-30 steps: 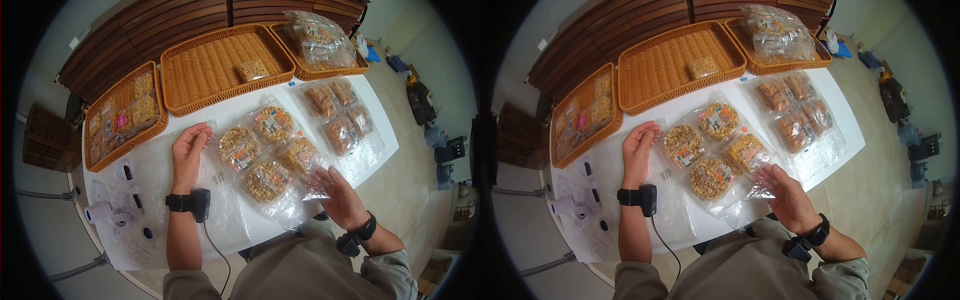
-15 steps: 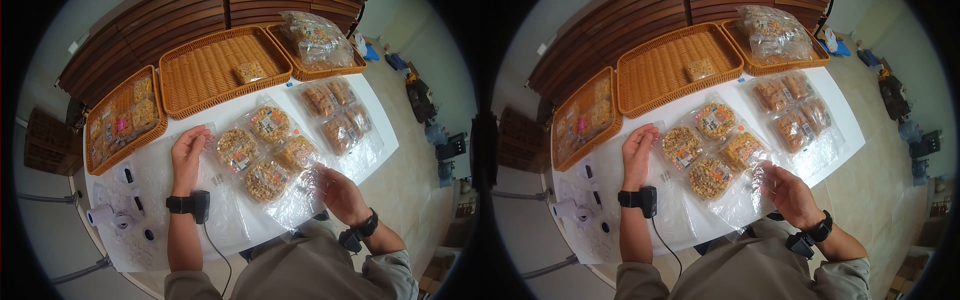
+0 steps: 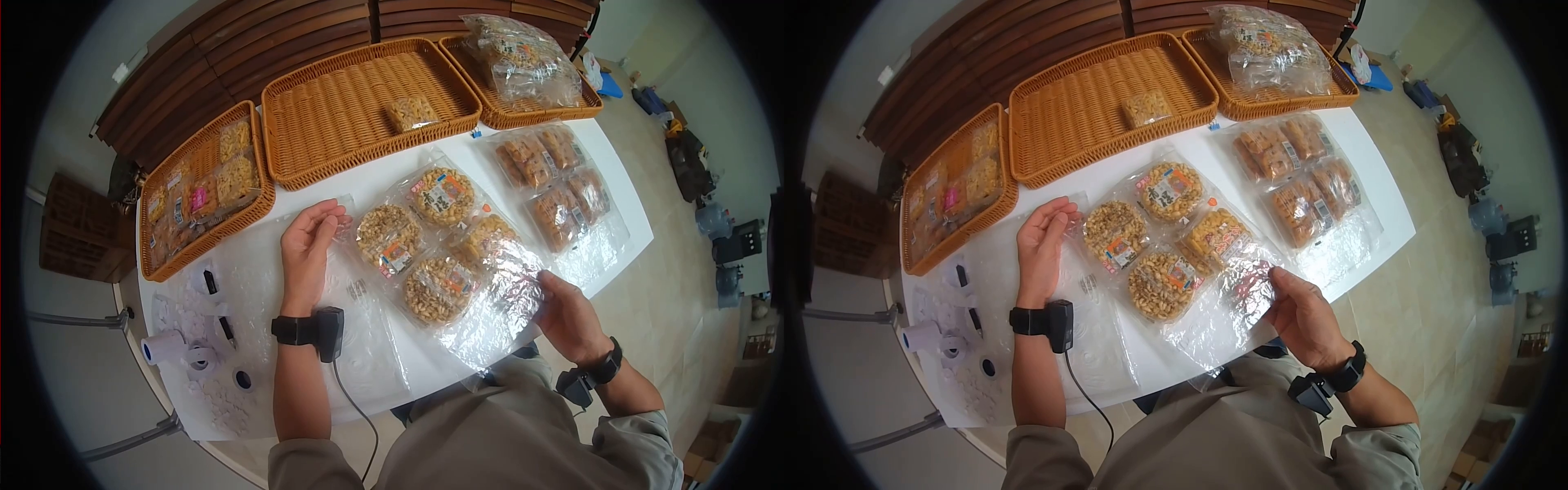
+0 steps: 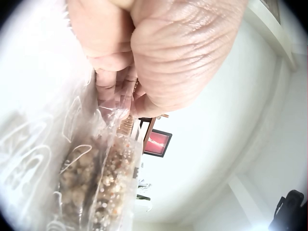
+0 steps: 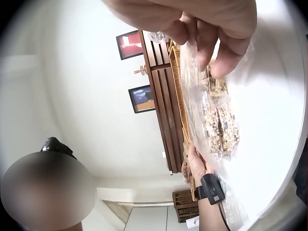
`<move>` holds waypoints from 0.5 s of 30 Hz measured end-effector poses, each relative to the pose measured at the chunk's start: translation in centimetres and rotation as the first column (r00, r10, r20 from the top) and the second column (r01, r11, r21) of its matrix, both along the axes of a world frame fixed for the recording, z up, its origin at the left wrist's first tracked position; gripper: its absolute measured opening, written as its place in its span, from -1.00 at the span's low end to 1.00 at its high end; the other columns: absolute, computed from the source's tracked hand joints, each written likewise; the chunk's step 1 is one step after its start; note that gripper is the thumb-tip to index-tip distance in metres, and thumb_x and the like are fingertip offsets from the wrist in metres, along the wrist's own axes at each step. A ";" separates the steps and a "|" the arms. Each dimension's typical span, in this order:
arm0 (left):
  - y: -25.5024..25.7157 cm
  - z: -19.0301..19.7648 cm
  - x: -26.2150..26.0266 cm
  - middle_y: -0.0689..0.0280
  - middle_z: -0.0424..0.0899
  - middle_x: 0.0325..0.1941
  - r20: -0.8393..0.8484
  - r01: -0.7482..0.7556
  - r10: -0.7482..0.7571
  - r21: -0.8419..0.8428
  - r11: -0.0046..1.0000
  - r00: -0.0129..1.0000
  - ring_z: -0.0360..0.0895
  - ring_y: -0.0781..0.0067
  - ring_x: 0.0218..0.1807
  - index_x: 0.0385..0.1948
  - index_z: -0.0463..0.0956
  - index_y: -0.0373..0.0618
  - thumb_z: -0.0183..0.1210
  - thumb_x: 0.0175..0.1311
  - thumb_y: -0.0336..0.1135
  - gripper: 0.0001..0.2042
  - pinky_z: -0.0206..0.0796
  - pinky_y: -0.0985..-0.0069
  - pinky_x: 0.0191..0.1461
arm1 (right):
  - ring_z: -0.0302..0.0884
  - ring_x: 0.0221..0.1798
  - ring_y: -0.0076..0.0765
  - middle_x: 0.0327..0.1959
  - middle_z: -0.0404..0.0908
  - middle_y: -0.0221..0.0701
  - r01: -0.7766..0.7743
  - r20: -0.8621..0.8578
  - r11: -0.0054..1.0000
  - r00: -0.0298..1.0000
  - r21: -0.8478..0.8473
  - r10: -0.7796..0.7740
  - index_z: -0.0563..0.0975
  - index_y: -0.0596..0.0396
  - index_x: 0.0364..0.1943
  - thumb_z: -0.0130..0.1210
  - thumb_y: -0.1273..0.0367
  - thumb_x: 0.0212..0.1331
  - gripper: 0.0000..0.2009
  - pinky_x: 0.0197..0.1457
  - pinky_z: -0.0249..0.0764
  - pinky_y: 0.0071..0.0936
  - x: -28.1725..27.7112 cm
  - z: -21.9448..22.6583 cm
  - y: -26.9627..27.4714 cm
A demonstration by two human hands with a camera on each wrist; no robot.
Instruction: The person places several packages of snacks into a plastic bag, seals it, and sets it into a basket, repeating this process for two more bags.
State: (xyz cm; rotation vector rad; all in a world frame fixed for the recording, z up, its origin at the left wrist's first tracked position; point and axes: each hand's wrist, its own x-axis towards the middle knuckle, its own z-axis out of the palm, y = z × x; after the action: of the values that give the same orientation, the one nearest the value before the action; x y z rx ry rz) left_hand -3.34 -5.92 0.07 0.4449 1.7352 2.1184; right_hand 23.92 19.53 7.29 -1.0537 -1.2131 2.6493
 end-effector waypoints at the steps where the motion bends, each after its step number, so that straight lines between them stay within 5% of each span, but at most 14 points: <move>1: 0.0 0.0 0.0 0.18 0.64 0.00 0.001 -0.001 0.001 -0.002 1.000 1.000 0.58 0.43 0.02 0.10 0.46 -0.38 0.08 0.45 -0.46 -0.73 0.37 0.52 0.20 | 0.61 0.04 -0.37 0.03 0.65 -0.30 0.026 0.030 1.000 0.999 0.004 -0.027 0.53 0.21 0.08 -0.05 0.23 0.48 -0.66 0.21 0.52 -0.29 -0.1 0.3 -0.2; 3: 0.0 -0.1 -0.1 0.18 0.64 0.00 0.004 0.001 -0.001 0.001 1.000 1.000 0.58 0.42 0.02 0.10 0.46 -0.38 0.08 0.45 -0.46 -0.73 0.37 0.52 0.20 | 0.65 -0.04 -0.37 -0.04 0.67 -0.29 0.078 0.090 0.997 0.993 0.014 -0.079 0.56 0.19 0.02 -0.04 0.22 0.48 -0.68 0.11 0.58 -0.29 -0.4 1.3 -0.7; 9: 0.0 0.1 0.0 0.18 0.64 0.00 0.010 0.005 -0.005 0.002 1.000 1.000 0.59 0.41 0.03 0.10 0.46 -0.38 0.08 0.45 -0.46 -0.73 0.38 0.51 0.18 | 0.68 -0.39 -0.39 -0.39 0.72 -0.30 -0.129 0.166 0.983 0.980 0.130 0.106 0.63 0.19 -0.22 0.06 0.25 0.43 -0.73 -0.23 0.62 -0.44 2.0 1.0 1.6; 12: 0.0 -0.1 -0.1 0.17 0.64 0.00 0.011 0.005 -0.005 -0.004 1.000 1.000 0.59 0.41 0.02 0.10 0.46 -0.38 0.08 0.45 -0.45 -0.72 0.38 0.52 0.17 | 0.66 -0.43 -0.42 -0.49 0.70 -0.32 -0.269 0.275 0.932 0.941 0.243 0.200 0.63 0.20 -0.35 0.09 0.29 0.40 -0.74 -0.25 0.57 -0.51 1.9 3.1 2.1; 15: 0.0 -0.2 -0.1 0.18 0.64 -0.01 0.007 -0.001 0.001 -0.006 1.000 1.000 0.59 0.42 0.01 0.10 0.46 -0.38 0.08 0.44 -0.46 -0.73 0.39 0.52 0.17 | 0.64 -0.45 -0.45 -0.54 0.68 -0.36 -0.260 0.281 0.754 0.954 0.603 0.104 0.64 0.18 -0.41 0.08 0.30 0.40 -0.72 -0.29 0.51 -0.54 2.7 3.6 2.9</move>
State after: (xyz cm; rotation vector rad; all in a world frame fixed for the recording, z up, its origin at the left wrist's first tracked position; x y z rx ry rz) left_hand -3.44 -5.95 -0.11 0.4342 1.7379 2.1127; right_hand 26.66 22.38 10.91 -1.1555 -2.1522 1.9578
